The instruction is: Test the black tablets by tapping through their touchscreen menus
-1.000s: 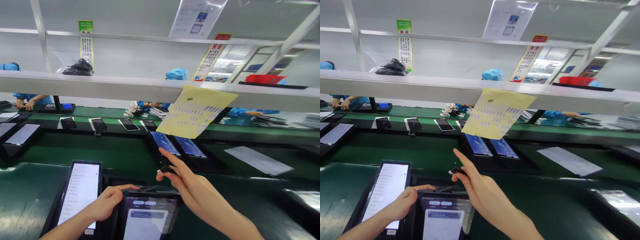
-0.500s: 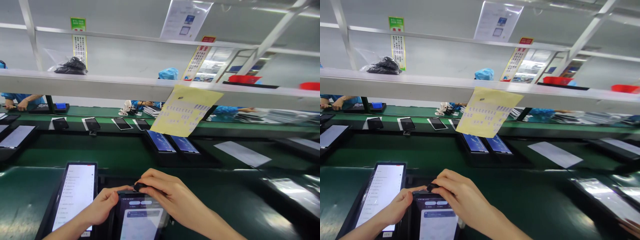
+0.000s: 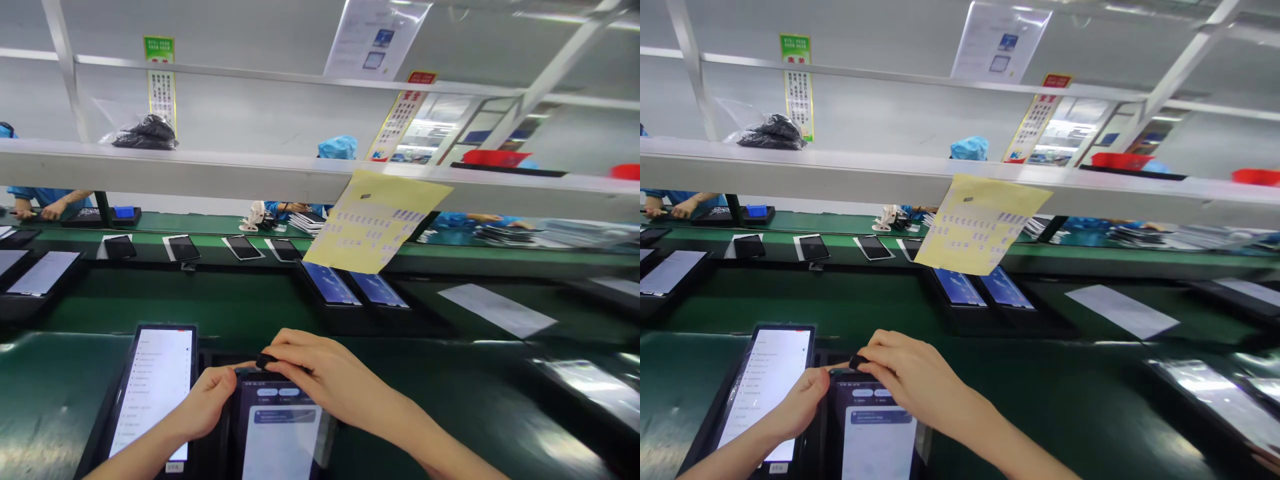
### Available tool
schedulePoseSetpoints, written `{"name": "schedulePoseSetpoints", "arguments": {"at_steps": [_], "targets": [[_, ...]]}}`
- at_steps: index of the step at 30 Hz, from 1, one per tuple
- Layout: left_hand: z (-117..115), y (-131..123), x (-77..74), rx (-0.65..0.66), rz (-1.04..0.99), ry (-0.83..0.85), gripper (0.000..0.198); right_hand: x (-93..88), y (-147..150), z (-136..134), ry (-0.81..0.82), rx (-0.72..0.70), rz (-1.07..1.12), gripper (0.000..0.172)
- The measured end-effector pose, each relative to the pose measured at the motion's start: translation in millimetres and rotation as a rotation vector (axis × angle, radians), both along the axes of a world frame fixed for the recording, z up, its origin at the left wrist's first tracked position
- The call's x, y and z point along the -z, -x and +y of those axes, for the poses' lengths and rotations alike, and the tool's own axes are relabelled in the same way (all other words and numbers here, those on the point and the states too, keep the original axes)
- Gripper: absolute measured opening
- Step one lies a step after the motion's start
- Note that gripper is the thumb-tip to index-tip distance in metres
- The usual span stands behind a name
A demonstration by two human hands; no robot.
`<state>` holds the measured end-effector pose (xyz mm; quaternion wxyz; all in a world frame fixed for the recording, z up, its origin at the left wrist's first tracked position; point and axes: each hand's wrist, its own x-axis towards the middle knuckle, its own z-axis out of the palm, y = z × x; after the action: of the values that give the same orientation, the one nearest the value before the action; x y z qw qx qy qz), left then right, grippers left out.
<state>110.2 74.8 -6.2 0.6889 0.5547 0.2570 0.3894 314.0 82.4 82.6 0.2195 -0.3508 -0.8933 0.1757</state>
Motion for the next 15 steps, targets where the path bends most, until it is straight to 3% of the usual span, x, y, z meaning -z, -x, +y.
{"name": "schedulePoseSetpoints", "arguments": {"at_steps": [6, 11, 15], "targets": [[28, -7, 20.3, -0.192, 0.09, 0.163, 0.073, 16.9, -30, 54, 0.208, 0.151, 0.01, 0.025], [70, -11, 52.7, -0.314, 0.313, 0.304, 0.072, 56.2, -62, 95, 0.414, 0.255, 0.033, 0.039], [89, -25, 70.1, -0.381, 0.551, 0.301, 0.053, 89.8, -65, 97, 0.459, 0.273, 0.058, 0.042]]}}
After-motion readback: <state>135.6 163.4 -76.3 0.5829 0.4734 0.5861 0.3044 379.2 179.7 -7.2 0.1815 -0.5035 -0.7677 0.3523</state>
